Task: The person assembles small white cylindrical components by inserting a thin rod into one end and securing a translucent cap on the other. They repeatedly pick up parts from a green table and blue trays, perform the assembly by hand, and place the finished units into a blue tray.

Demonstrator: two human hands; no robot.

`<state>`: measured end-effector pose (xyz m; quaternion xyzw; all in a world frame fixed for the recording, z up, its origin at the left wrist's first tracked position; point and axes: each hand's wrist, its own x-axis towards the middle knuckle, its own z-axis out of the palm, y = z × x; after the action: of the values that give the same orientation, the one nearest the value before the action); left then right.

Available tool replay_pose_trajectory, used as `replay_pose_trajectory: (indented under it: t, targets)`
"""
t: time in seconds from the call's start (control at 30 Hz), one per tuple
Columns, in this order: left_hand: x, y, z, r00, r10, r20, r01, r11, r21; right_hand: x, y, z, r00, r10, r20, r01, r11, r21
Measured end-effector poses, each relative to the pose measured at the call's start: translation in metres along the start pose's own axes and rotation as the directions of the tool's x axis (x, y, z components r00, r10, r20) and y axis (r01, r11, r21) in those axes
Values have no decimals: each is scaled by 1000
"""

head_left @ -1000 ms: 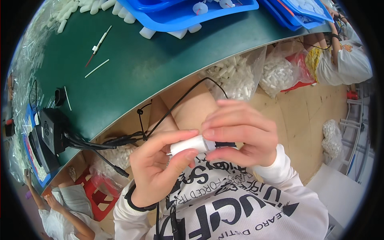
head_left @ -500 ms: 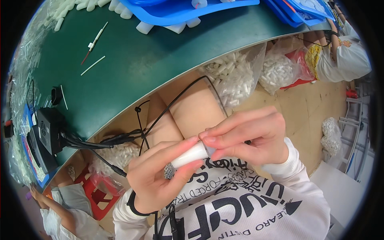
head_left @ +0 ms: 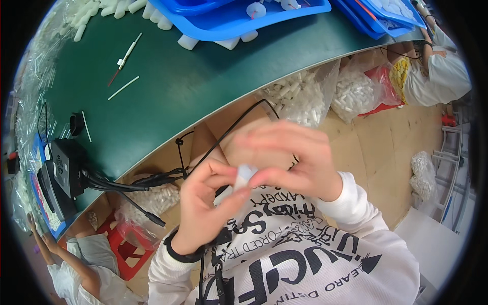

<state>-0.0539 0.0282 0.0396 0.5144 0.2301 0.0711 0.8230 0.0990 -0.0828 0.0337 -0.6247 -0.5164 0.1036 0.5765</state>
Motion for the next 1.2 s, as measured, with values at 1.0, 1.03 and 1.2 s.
replay_pose_trajectory:
  t: [1.0, 1.03, 1.2]
  targets:
    - [31, -9, -14, 989, -18, -148, -23, 963, -269, -7, -17, 76, 563, 792, 236, -717, 326, 617]
    - [32, -7, -12, 987, -27, -162, -18, 964, -266, -3, -21, 77, 550, 811, 200, -693, 310, 651]
    - [27, -7, -16, 975, -92, -202, 49, 976, -210, 10, -24, 72, 515, 842, 162, -761, 363, 537]
